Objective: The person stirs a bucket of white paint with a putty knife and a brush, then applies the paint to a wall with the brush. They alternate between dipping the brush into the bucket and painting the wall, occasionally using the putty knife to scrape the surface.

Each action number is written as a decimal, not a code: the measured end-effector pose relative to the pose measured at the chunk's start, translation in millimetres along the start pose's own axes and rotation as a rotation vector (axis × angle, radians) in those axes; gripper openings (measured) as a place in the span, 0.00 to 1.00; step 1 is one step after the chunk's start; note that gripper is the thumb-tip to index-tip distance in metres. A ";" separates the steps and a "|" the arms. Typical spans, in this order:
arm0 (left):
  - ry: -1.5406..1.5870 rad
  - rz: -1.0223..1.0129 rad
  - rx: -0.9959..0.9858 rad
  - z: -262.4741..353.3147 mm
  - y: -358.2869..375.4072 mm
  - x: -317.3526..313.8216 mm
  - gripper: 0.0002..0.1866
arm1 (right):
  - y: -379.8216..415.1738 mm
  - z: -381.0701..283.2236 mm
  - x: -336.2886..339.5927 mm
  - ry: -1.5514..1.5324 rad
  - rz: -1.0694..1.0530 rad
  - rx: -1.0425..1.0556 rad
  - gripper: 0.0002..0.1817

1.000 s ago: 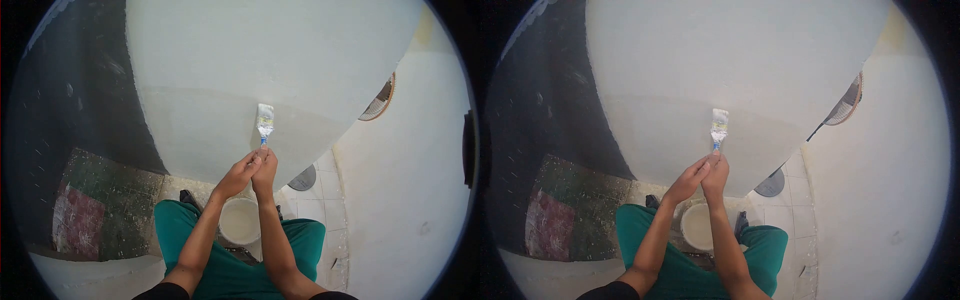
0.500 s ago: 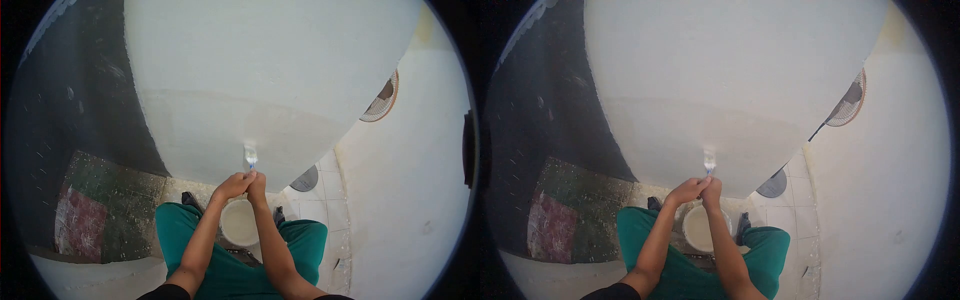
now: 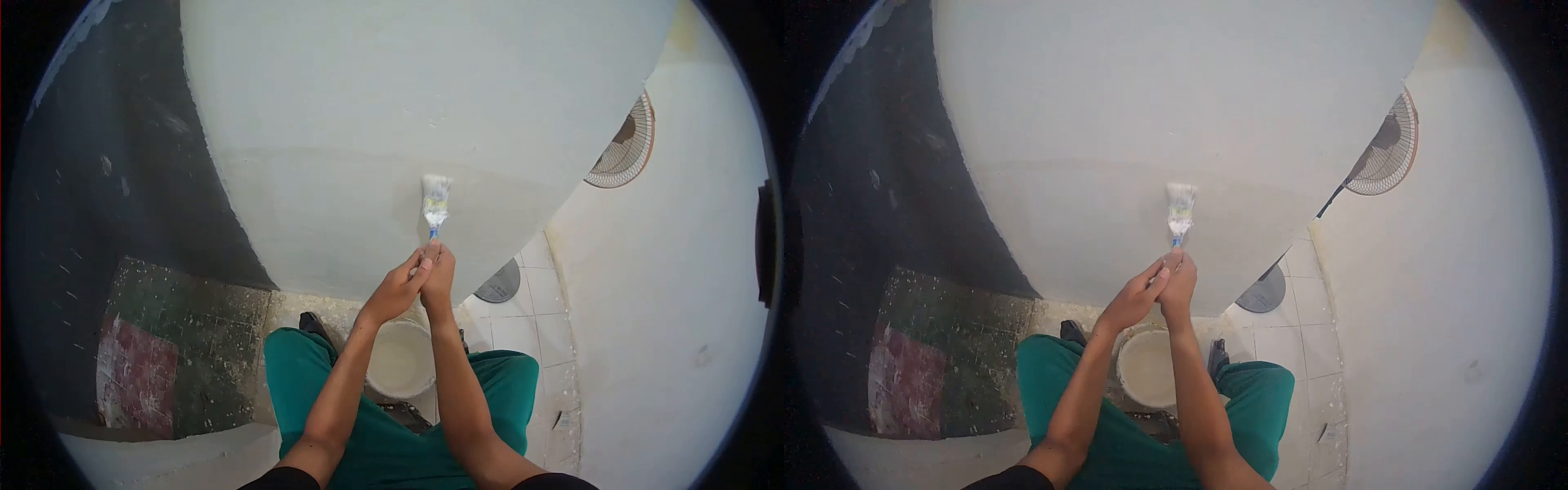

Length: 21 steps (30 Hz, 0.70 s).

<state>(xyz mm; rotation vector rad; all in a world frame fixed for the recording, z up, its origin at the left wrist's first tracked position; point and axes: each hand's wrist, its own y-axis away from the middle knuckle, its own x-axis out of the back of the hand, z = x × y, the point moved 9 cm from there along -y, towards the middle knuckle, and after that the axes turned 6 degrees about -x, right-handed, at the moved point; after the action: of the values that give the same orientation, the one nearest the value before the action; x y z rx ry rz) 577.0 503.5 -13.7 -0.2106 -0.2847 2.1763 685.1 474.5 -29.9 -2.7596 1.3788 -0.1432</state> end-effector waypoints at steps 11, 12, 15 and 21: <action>0.018 -0.180 -0.054 36.7 -3.5 -30.8 0.28 | 22.5 -39.1 49.2 -0.067 0.107 0.039 0.20; 0.023 -0.145 -0.094 41.8 -7.0 -33.0 0.28 | 16.2 -40.4 49.8 -0.058 0.101 0.045 0.20; 0.056 -0.084 -0.115 37.1 -13.8 -36.0 0.29 | -3.5 -33.3 49.7 -0.033 0.078 0.070 0.20; -0.095 -0.101 0.069 -19.2 -21.1 -35.3 0.26 | -28.0 35.4 54.1 0.157 0.099 0.023 0.22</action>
<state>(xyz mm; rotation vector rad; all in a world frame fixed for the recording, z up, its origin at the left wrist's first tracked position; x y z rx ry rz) 618.7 489.1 -24.6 -0.0525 -0.2677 2.0950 743.4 448.2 -59.4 -2.7048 1.5354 -0.3758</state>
